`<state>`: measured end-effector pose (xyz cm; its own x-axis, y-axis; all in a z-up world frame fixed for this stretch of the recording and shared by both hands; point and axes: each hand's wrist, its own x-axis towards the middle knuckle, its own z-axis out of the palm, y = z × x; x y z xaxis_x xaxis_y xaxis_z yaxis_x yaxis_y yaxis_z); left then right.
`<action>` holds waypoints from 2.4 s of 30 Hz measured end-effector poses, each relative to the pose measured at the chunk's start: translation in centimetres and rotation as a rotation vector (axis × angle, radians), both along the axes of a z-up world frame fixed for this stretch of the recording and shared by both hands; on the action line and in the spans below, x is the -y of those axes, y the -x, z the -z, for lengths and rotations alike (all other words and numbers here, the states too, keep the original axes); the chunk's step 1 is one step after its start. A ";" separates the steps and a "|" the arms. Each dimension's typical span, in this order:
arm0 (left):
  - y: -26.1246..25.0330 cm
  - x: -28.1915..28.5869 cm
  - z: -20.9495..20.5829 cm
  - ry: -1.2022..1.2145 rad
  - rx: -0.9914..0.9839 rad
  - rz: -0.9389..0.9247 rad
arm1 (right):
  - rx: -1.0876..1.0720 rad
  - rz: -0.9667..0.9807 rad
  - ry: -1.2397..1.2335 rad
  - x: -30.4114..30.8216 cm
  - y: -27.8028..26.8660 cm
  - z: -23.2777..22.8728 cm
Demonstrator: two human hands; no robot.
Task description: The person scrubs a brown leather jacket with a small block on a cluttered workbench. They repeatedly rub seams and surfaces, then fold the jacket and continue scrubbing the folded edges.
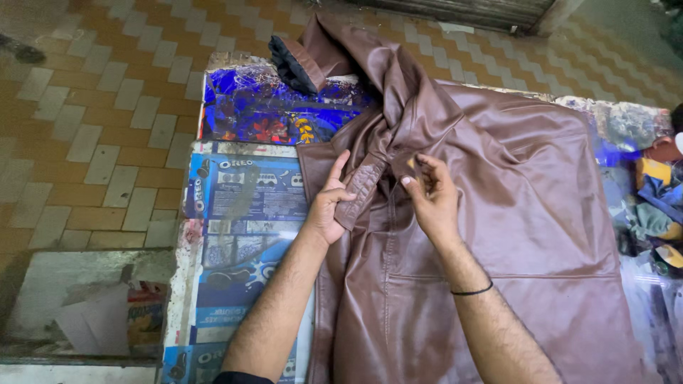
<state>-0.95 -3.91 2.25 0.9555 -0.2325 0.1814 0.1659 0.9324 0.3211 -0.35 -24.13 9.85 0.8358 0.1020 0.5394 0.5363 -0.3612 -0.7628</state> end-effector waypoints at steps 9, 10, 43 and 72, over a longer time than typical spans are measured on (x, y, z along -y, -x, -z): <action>-1.0 1.8 1.5 -0.132 0.136 -0.110 | 0.482 -0.109 0.668 -1.9 -3.0 -3.7; -0.9 1.8 1.6 -0.135 0.128 -0.108 | 0.537 -0.169 0.785 -2.2 -3.3 -3.9; 5.1 1.3 0.4 0.042 0.112 -0.076 | 0.364 -0.389 0.646 -1.8 1.7 -0.2; 7.2 2.9 -0.2 0.266 0.045 -0.089 | 0.066 0.002 0.125 0.2 4.8 1.7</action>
